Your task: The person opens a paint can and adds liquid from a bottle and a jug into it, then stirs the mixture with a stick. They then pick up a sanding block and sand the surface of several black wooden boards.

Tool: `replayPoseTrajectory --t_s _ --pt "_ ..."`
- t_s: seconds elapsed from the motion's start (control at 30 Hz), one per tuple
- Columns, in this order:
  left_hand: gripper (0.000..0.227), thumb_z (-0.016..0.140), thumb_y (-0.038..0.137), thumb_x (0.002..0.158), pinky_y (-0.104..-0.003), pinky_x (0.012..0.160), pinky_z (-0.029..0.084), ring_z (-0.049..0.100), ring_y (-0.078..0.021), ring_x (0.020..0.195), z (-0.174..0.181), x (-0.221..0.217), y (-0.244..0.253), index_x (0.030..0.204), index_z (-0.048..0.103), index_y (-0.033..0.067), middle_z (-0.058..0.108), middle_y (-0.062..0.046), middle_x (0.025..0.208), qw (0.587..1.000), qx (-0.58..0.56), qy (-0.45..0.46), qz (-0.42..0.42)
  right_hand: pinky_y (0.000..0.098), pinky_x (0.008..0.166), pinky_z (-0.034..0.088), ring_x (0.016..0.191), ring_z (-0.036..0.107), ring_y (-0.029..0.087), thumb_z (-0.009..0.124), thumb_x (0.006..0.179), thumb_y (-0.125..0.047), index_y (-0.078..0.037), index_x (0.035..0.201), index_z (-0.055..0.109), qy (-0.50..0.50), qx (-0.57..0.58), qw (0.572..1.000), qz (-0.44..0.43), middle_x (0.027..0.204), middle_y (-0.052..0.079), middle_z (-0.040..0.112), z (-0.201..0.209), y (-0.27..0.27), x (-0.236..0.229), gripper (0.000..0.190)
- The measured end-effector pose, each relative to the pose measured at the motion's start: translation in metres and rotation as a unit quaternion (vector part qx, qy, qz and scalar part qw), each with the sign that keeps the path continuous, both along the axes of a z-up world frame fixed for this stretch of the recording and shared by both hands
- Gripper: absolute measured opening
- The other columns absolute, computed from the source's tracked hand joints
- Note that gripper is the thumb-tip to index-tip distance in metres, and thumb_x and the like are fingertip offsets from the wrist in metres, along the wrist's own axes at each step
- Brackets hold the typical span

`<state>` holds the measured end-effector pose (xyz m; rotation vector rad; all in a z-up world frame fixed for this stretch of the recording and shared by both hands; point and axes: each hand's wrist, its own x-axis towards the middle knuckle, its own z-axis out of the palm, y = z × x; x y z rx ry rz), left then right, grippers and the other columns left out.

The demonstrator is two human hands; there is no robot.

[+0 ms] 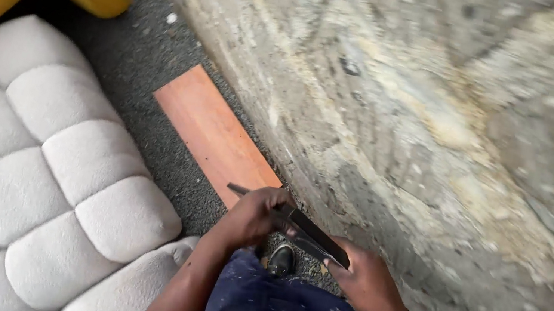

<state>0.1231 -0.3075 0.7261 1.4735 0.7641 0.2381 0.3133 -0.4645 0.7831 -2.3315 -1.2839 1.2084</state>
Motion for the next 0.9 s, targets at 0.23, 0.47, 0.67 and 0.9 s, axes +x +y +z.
replayPoseTrajectory --t_s 0.23,0.47,0.67,0.9 --pt "0.024 0.092 0.017 0.073 -0.031 0.053 0.047 0.06 -0.0143 0.065 0.005 0.061 -0.04 0.076 0.069 0.0095 0.067 -0.002 0.074 0.968 -0.067 -0.047 -0.238 0.0337 0.074 0.056 0.092 0.079 0.015 0.071 0.089 -0.03 -0.035 0.13 0.071 -0.027 -0.06 0.987 -0.146 0.117 -0.008 0.081 0.005 -0.108 0.007 0.041" --pt "0.029 0.086 0.031 0.069 -0.031 0.075 0.053 0.076 -0.0131 0.086 0.04 0.144 -0.119 0.095 0.086 0.019 0.084 0.003 0.09 0.894 0.029 0.067 -0.443 0.0387 0.083 0.05 0.103 0.074 0.024 0.061 0.093 -0.041 -0.021 0.122 0.071 -0.109 0.089 0.927 -0.348 0.114 0.002 0.079 -0.009 -0.224 -0.046 0.037" --pt "0.039 0.09 0.03 0.067 -0.028 0.082 0.054 0.076 -0.0124 0.089 0.026 0.174 -0.212 0.104 0.085 0.0188 0.083 0.003 0.09 0.84 0.092 0.022 -0.535 0.0397 0.078 0.05 0.098 0.071 0.027 0.079 0.08 -0.026 -0.022 0.108 0.069 -0.248 0.08 0.802 -0.538 0.104 0.003 0.076 -0.019 -0.296 -0.095 0.031" --pt "0.04 0.076 0.012 0.073 -0.035 0.098 0.058 0.077 -0.0206 0.109 0.05 0.185 -0.32 0.112 0.082 0.016 0.083 -0.004 0.115 0.735 0.077 -0.148 -0.657 0.0421 0.07 0.05 0.076 0.069 0.03 0.075 0.085 -0.008 -0.012 0.097 0.072 -0.424 0.153 0.699 -0.555 0.086 0.006 0.074 0.025 -0.374 -0.133 0.013"
